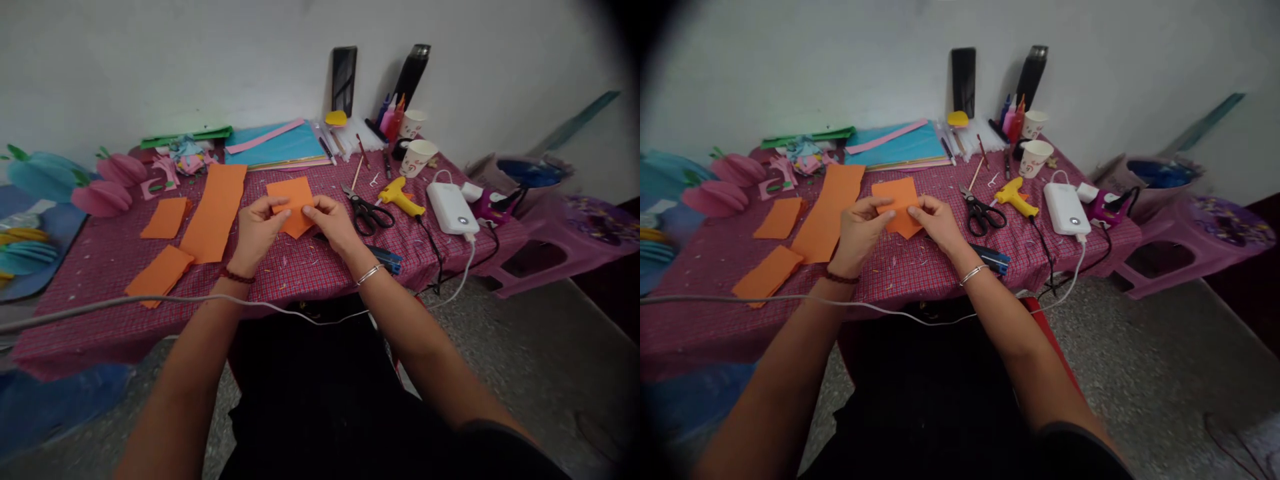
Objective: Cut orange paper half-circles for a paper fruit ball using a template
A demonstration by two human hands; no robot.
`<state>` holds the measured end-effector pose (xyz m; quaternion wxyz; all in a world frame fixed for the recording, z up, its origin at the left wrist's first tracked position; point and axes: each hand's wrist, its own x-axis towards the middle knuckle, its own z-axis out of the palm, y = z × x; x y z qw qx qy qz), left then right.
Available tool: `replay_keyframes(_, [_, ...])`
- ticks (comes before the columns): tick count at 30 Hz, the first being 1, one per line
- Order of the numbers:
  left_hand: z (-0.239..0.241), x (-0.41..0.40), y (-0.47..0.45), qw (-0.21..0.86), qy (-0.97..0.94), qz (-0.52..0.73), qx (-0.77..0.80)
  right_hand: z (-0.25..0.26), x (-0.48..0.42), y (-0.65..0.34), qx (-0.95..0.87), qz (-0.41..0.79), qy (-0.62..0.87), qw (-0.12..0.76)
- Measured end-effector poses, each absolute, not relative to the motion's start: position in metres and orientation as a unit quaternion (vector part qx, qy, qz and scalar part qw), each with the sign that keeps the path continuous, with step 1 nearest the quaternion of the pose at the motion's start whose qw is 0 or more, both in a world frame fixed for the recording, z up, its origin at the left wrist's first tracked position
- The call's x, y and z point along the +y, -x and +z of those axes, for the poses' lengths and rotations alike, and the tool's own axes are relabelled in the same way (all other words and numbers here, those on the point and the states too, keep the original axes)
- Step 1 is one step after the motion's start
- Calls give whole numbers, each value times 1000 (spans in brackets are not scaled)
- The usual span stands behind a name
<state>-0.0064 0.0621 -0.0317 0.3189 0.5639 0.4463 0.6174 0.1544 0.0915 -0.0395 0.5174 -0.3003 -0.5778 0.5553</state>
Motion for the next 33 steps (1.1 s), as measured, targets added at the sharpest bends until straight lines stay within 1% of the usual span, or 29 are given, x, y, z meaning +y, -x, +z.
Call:
replay_keyframes(3, [-34,65,8,282,-586,605,460,-38,90,-154,-577,556,305,514])
replay_keyframes(9, [-25,59,8,163,-649,561,487,-40,91,-154,-588,540,308,518])
replay_keyframes(11, [-24,57,9,153,-664,550,483,-41,92,-154,-597,501,313,542])
replay_keyframes(14, [-25,59,10,163,-671,544,476,-39,91,-155,-636,398,331,572])
replay_keyframes(16, [-25,60,11,161,-678,543,469,-36,89,-156,-680,351,326,555])
replay_keyframes(19, [-24,60,10,148,-691,544,452,-33,87,-157,-718,327,295,539])
replay_keyframes(21, [-22,59,9,178,-683,546,450,-32,87,-158,-716,328,291,543])
replay_keyframes(24, [-21,59,9,264,-626,565,467,-34,88,-158,-692,354,321,541])
replay_keyframes(30, [-22,60,11,380,-540,617,427,-37,90,-157,-612,447,343,555])
replay_keyframes(33, [-24,61,10,410,-517,632,407,-36,89,-156,-573,502,319,564])
